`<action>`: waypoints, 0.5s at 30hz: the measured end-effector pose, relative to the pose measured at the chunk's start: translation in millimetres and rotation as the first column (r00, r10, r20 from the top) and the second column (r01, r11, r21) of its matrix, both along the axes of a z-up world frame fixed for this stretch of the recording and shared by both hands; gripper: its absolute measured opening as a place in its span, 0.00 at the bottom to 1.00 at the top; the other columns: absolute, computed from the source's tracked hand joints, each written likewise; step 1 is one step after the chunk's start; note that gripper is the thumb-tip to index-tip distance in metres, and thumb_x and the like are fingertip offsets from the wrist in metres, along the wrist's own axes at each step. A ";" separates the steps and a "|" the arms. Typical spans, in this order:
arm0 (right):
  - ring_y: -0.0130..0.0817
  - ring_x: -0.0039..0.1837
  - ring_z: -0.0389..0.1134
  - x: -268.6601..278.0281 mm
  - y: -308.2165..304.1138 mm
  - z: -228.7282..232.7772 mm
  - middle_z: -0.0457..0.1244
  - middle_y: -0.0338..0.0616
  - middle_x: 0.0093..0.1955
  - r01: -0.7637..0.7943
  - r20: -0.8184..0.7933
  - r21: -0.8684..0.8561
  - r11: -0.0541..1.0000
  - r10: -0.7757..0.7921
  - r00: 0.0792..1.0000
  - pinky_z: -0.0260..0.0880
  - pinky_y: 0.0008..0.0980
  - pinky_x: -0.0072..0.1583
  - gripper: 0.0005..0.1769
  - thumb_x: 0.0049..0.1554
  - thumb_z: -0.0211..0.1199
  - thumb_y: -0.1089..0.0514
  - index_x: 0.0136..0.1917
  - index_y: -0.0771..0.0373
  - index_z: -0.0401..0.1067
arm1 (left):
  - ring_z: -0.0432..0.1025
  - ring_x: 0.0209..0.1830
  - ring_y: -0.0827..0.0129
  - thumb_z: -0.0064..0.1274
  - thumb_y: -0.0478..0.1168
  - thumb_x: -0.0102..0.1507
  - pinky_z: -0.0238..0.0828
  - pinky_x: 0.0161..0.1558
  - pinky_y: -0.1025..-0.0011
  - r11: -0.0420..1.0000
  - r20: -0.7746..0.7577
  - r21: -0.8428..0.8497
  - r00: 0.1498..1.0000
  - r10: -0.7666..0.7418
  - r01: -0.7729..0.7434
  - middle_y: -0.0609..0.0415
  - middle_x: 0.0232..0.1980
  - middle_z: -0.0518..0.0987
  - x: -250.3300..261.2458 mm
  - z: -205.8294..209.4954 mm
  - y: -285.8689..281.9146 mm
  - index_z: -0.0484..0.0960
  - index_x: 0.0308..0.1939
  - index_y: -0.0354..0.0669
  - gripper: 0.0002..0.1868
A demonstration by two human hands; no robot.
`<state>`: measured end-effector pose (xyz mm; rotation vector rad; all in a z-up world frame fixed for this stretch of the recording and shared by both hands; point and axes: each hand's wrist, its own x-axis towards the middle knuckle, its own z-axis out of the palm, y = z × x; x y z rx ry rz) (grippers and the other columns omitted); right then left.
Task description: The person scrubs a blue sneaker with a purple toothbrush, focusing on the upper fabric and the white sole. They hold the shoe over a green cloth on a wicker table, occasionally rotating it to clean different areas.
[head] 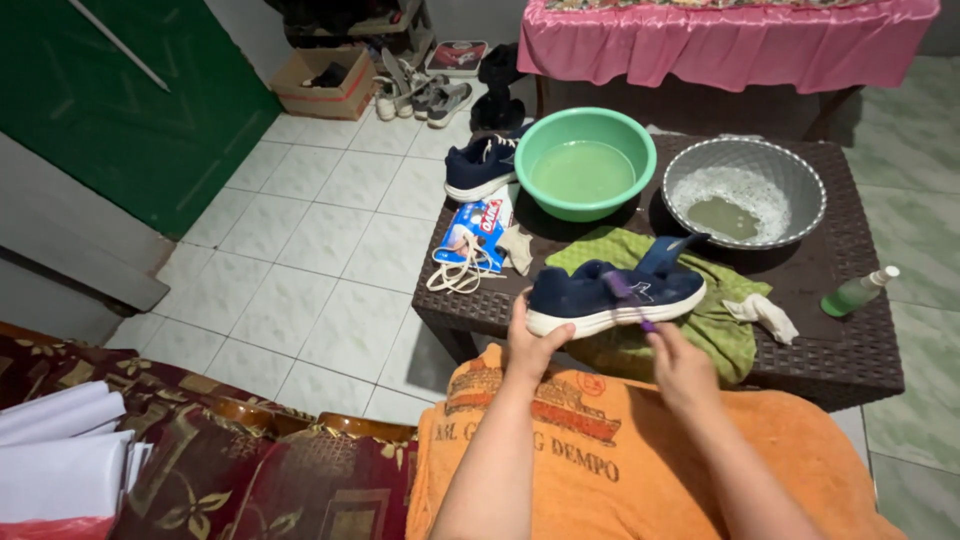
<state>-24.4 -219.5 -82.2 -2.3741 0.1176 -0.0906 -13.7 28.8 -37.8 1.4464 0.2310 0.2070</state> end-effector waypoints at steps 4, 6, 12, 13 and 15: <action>0.53 0.66 0.69 29.0 -53.7 -61.4 0.71 0.49 0.61 0.123 -0.140 -0.048 0.991 -0.129 0.982 0.67 0.51 0.68 0.20 0.68 0.52 0.41 0.67 0.45 0.74 | 0.65 0.69 0.45 0.75 0.42 0.40 0.55 0.71 0.55 0.998 0.097 0.060 0.995 -0.039 0.034 0.32 0.63 0.73 -4.1 0.8 -0.3 0.68 0.71 0.48 0.55; 0.56 0.64 0.71 29.9 -85.6 -72.5 0.73 0.55 0.57 0.153 -0.139 -0.211 0.966 -0.184 0.973 0.68 0.53 0.67 0.23 0.69 0.50 0.35 0.67 0.44 0.76 | 0.68 0.68 0.47 0.75 0.43 0.37 0.60 0.68 0.57 0.968 0.054 0.226 0.991 -0.123 0.108 0.39 0.63 0.76 -14.8 18.7 -2.1 0.71 0.69 0.55 0.55; 0.54 0.66 0.69 5.1 -30.9 -49.7 0.71 0.49 0.61 0.062 -0.084 0.051 0.997 -0.057 0.995 0.67 0.52 0.68 0.19 0.66 0.57 0.45 0.67 0.49 0.76 | 0.69 0.65 0.51 0.75 0.42 0.37 0.59 0.68 0.60 0.980 0.153 0.190 0.984 -0.091 0.061 0.40 0.60 0.76 -2.3 -8.3 -1.5 0.73 0.68 0.52 0.53; 0.54 0.66 0.69 10.6 -48.3 -56.3 0.71 0.49 0.61 0.062 -0.078 0.054 0.997 -0.058 0.995 0.67 0.52 0.68 0.19 0.66 0.57 0.45 0.67 0.49 0.76 | 0.69 0.65 0.51 0.75 0.42 0.37 0.59 0.68 0.60 0.979 0.158 0.192 0.983 -0.092 0.061 0.40 0.60 0.76 -4.0 -7.2 0.5 0.73 0.68 0.52 0.53; 0.55 0.64 0.71 21.0 -84.2 -69.6 0.74 0.55 0.56 0.141 -0.196 -0.194 0.971 -0.179 0.964 0.69 0.52 0.66 0.21 0.67 0.52 0.36 0.64 0.41 0.78 | 0.69 0.66 0.51 0.77 0.44 0.34 0.60 0.68 0.61 0.971 0.130 0.228 0.985 -0.111 0.079 0.42 0.60 0.76 -8.2 -6.3 3.6 0.75 0.66 0.54 0.55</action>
